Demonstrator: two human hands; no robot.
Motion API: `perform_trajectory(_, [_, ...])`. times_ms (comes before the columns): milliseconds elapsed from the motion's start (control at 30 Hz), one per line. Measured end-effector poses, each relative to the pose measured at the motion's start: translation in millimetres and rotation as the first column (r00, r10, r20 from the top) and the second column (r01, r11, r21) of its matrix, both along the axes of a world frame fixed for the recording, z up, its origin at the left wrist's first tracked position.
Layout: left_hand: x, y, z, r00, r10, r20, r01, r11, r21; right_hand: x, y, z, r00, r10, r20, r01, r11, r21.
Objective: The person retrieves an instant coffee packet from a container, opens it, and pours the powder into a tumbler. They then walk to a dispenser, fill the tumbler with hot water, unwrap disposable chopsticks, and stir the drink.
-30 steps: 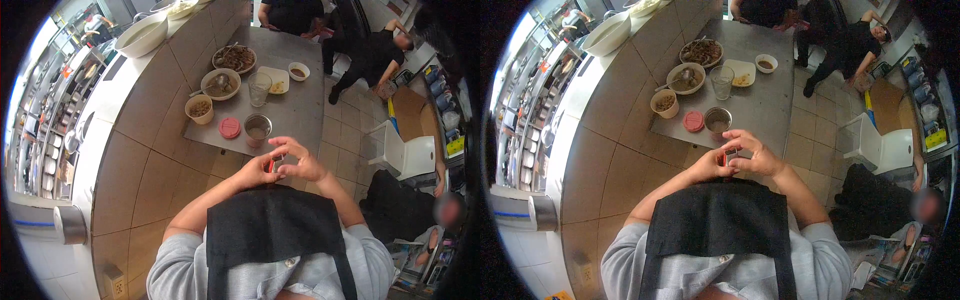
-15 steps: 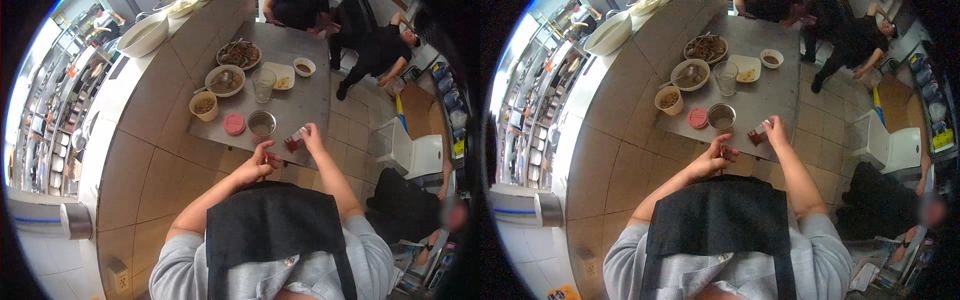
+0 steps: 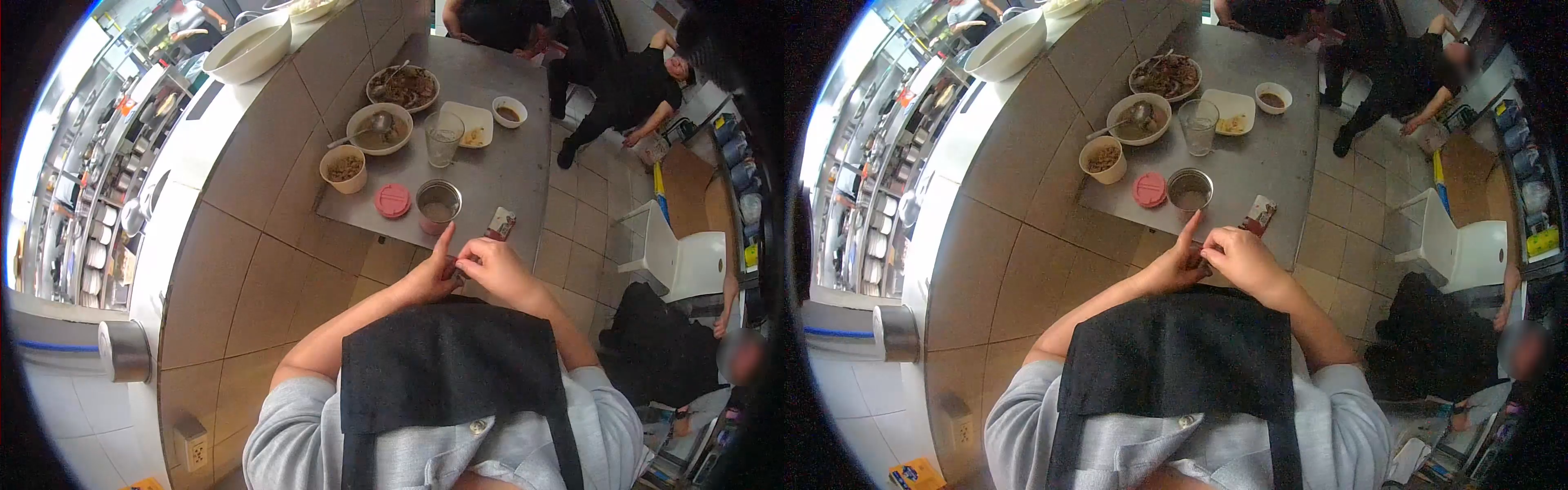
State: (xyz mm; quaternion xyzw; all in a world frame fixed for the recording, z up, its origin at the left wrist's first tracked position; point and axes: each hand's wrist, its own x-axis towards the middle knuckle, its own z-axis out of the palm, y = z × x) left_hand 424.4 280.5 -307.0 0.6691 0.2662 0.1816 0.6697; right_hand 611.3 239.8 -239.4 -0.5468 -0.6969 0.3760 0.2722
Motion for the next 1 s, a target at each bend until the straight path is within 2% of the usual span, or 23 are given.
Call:
perform_trajectory(33, [-1.9, 0.1, 5.1, 0.995, -0.053, -0.085, 0.05, 0.998, -0.035, 0.8, -0.8, 3.4, 0.997, 0.02, 0.081, -0.024, 0.998, 0.06])
perform_trajectory(67, [-5.0, -1.2, 6.9, 0.995, -0.051, -0.082, 0.048, 0.998, -0.035, 1.7, -3.9, 17.1, 0.996, 0.021, 0.083, -0.027, 0.998, 0.06])
perform_trajectory(133, [-13.3, -4.6, 7.7, 0.99, -0.05, 0.132, 0.033, 0.991, 0.132, 11.0, -15.5, 58.5, 0.997, 0.018, -0.074, -0.013, 0.998, 0.063])
perform_trajectory(167, [-19.1, -1.9, 4.7, 0.989, -0.044, 0.138, 0.026, 0.991, 0.129, 26.0, -24.6, 80.8, 0.97, -0.006, -0.243, -0.01, 0.998, -0.063])
perform_trajectory(200, [-26.6, 3.2, -0.5, 0.991, -0.084, -0.109, 0.102, 0.979, 0.178, 41.6, -32.0, 94.3, 0.915, -0.052, -0.4, -0.027, 0.982, -0.187])
perform_trajectory(233, [-32.8, 6.5, -3.0, 0.931, -0.105, -0.35, 0.186, 0.96, 0.207, 47.9, -32.9, 90.4, 0.919, -0.046, -0.392, -0.031, 0.982, -0.188])
perform_trajectory(300, [-39.9, 5.9, 16.6, 0.81, -0.134, -0.57, 0.288, 0.939, 0.189, 56.7, -25.2, 63.6, 0.974, -0.133, -0.184, 0.109, 0.985, -0.135])
perform_trajectory(400, [-44.3, 3.8, -19.0, 0.792, -0.171, -0.587, 0.33, 0.928, 0.176, 70.6, -9.2, 6.7, 0.948, -0.298, 0.113, 0.297, 0.954, 0.028])
perform_trajectory(433, [-41.6, 6.6, -11.8, 0.8, -0.151, -0.581, 0.317, 0.928, 0.195, 78.1, -13.4, -19.5, 0.952, -0.283, 0.113, 0.266, 0.953, 0.147])
perform_trajectory(467, [-38.6, 10.2, 2.8, 0.764, -0.141, -0.63, 0.353, 0.908, 0.225, 68.6, -14.3, -17.2, 0.959, -0.26, 0.111, 0.223, 0.938, 0.266])
perform_trajectory(500, [-38.9, 8.2, 15.7, 0.718, -0.141, -0.682, 0.397, 0.887, 0.236, 70.3, -22.8, -7.5, 0.957, -0.29, -0.003, 0.288, 0.952, 0.103])
perform_trajectory(533, [-40.7, 2.9, 25.2, 0.712, -0.145, -0.687, 0.403, 0.886, 0.231, 60.6, -26.8, 9.3, 0.956, -0.293, -0.009, 0.293, 0.951, 0.098])
perform_trajectory(567, [-40.0, 1.6, 35.8, 0.862, -0.059, -0.503, 0.24, 0.922, 0.304, 54.3, -26.6, 23.6, 0.975, -0.224, 0.007, 0.221, 0.967, 0.124])
perform_trajectory(600, [-35.8, 3.5, 47.1, 0.958, 0.037, -0.285, 0.066, 0.937, 0.344, 49.0, -25.7, 35.5, 0.987, -0.159, 0.029, 0.152, 0.976, 0.156])
perform_trajectory(633, [-28.7, 3.6, 58.2, 0.959, 0.023, -0.281, 0.083, 0.929, 0.36, 39.8, -25.9, 44.6, 0.987, -0.154, 0.055, 0.147, 0.983, 0.114])
perform_trajectory(700, [-13.3, 0.5, 76.2, 0.986, 0.095, 0.14, -0.156, 0.826, 0.541, 27.5, -23.3, 49.1, 0.996, -0.049, 0.074, 0.035, 0.983, 0.182])
perform_trajectory(733, [-7.9, 1.1, 82.1, 0.986, 0.082, 0.148, -0.151, 0.819, 0.553, 19.6, -23.0, 52.7, 0.996, -0.001, 0.084, -0.017, 0.978, 0.21])
perform_trajectory(800, [-2.6, 3.8, 94.3, 0.99, -0.088, 0.11, 0.038, 0.921, 0.389, 5.2, -26.1, 75.9, 0.992, -0.015, 0.123, -0.017, 0.967, 0.254])
perform_trajectory(833, [-4.2, 0.1, 101.6, 0.998, -0.041, 0.056, 0.025, 0.964, 0.264, 1.7, -27.3, 87.1, 0.993, -0.029, 0.115, -0.005, 0.961, 0.278])
perform_trajectory(1000, [-14.3, -7.5, 125.0, 0.995, 0.054, 0.086, -0.071, 0.977, 0.202, -2.8, -31.8, 121.9, 0.998, -0.017, 0.058, -0.005, 0.931, 0.364])
